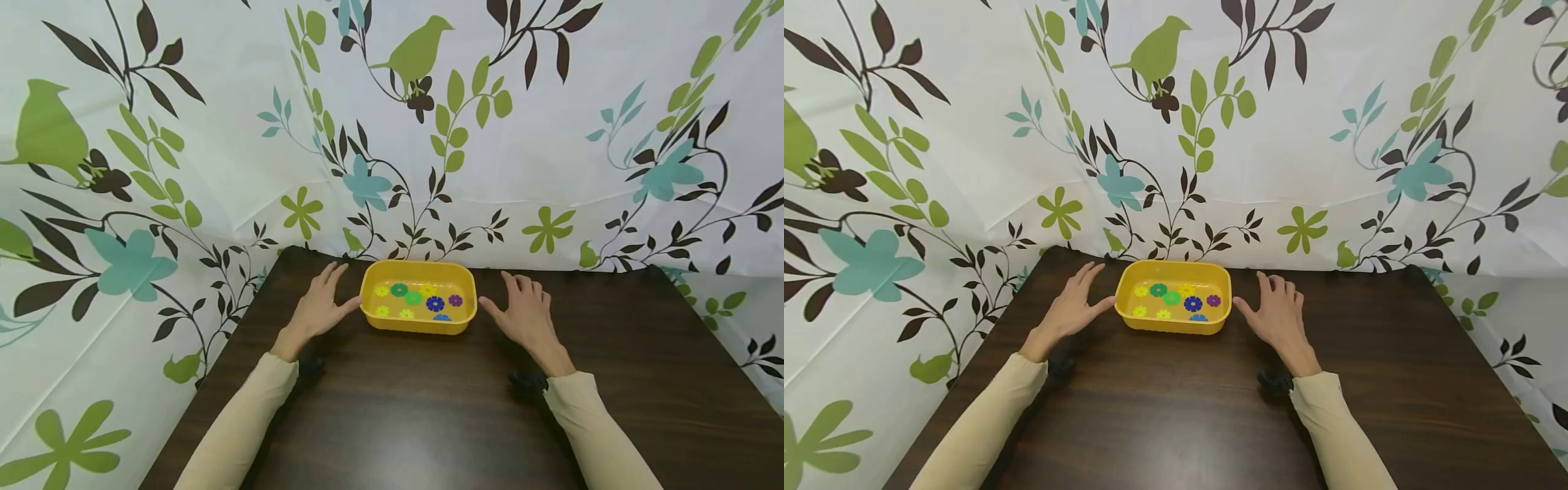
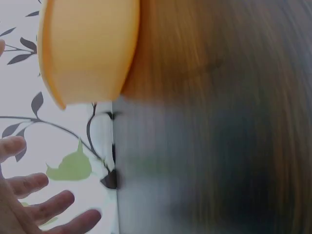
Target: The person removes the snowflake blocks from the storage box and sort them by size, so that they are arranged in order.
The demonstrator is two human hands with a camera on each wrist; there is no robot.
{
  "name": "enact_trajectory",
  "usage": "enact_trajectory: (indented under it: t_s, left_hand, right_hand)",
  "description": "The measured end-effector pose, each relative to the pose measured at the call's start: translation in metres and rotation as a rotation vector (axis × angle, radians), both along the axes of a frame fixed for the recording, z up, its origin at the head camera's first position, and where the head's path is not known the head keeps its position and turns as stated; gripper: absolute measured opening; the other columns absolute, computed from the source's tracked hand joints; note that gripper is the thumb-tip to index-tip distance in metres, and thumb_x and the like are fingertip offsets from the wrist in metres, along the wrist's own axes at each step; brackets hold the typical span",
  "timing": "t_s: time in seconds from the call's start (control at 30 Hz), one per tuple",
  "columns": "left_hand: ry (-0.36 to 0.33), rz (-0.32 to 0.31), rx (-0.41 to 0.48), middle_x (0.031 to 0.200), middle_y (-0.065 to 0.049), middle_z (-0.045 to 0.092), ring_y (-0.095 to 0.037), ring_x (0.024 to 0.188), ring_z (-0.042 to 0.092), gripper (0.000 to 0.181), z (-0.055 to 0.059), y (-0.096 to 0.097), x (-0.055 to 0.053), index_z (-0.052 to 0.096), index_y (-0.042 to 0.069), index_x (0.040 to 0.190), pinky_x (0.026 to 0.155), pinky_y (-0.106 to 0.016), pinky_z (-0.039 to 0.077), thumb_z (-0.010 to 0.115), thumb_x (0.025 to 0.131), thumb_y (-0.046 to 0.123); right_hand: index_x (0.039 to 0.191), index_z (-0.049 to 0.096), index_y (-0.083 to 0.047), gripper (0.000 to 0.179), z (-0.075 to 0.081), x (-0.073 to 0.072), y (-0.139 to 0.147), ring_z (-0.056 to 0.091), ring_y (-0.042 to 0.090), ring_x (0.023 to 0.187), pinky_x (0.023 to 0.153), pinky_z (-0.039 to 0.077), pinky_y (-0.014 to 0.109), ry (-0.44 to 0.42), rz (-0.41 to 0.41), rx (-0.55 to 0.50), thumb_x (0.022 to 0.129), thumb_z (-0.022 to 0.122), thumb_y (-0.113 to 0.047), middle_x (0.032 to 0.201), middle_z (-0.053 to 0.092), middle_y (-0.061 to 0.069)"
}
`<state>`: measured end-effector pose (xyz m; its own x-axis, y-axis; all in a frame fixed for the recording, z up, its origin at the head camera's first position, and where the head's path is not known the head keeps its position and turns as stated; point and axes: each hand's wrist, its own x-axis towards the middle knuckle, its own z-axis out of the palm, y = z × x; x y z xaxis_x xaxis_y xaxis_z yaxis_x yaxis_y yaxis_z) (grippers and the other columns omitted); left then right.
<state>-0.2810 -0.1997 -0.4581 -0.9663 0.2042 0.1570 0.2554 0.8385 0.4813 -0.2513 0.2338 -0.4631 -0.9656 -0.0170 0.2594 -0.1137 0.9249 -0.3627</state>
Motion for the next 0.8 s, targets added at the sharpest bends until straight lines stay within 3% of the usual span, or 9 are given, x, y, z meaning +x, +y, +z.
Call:
enact_trajectory:
  t_s: [0.13, 0.27, 0.47, 0.6, 0.73, 0.8]
  left_hand:
    - [-0.063, -0.048, 0.159, 0.180, -0.021, 0.023, -0.049, 0.158, 0.039, 0.091, 0.001, 0.009, -0.002, 0.026, 0.016, 0.173, 0.120, -0.074, 0.042, 0.071, 0.102, 0.050]
    - [-0.125, -0.080, 0.265, 0.178, -0.021, 0.029, -0.047, 0.152, 0.048, 0.093, -0.001, 0.018, -0.004, 0.027, 0.014, 0.173, 0.120, -0.068, 0.046, 0.071, 0.102, 0.053]
    - [-0.154, -0.085, 0.339, 0.172, -0.018, 0.040, -0.042, 0.141, 0.052, 0.089, -0.011, 0.031, -0.008, 0.033, 0.015, 0.171, 0.112, -0.063, 0.051, 0.074, 0.100, 0.050]
    - [-0.163, -0.091, 0.356, 0.173, -0.018, 0.041, -0.041, 0.144, 0.053, 0.096, -0.019, 0.033, -0.009, 0.033, 0.015, 0.171, 0.114, -0.062, 0.052, 0.076, 0.096, 0.055]
    - [-0.191, -0.095, 0.390, 0.173, -0.018, 0.040, -0.038, 0.136, 0.062, 0.099, -0.023, 0.033, -0.008, 0.031, 0.015, 0.172, 0.110, -0.055, 0.058, 0.081, 0.094, 0.051]
    - [-0.203, -0.097, 0.412, 0.172, -0.017, 0.042, -0.036, 0.127, 0.068, 0.100, -0.024, 0.032, -0.008, 0.031, 0.016, 0.172, 0.104, -0.050, 0.062, 0.083, 0.093, 0.048]
  right_hand:
    - [0.152, 0.054, 0.004, 0.076, 0.012, -0.003, -0.015, 0.047, 0.053, 0.133, 0.116, 0.037, 0.071, 0.057, 0.039, -0.088, 0.099, 0.077, -0.045, 0.147, 0.056, 0.035]
    - [0.145, 0.062, 0.007, 0.066, 0.024, -0.008, -0.035, 0.053, 0.048, 0.128, 0.114, 0.046, 0.066, 0.033, 0.108, -0.110, 0.097, 0.080, -0.035, 0.137, 0.065, 0.030]
    - [0.132, 0.071, 0.009, 0.054, 0.030, -0.021, -0.064, 0.060, 0.044, 0.120, 0.105, 0.052, 0.058, -0.024, 0.225, -0.034, 0.096, 0.080, -0.031, 0.126, 0.072, 0.027]
    - [0.114, 0.078, 0.006, 0.039, 0.027, -0.031, -0.079, 0.064, 0.035, 0.097, 0.091, 0.056, 0.050, -0.073, 0.301, 0.047, 0.095, 0.081, -0.027, 0.105, 0.075, 0.022]
    - [0.090, 0.075, -0.001, 0.029, 0.023, -0.040, -0.090, 0.052, 0.020, 0.067, 0.066, 0.045, 0.034, -0.155, 0.343, 0.102, 0.095, 0.083, -0.028, 0.071, 0.058, 0.006]
    - [0.086, 0.072, -0.004, 0.029, 0.023, -0.044, -0.095, 0.046, 0.015, 0.063, 0.062, 0.038, 0.028, -0.203, 0.334, 0.120, 0.095, 0.084, -0.029, 0.066, 0.050, 0.000]
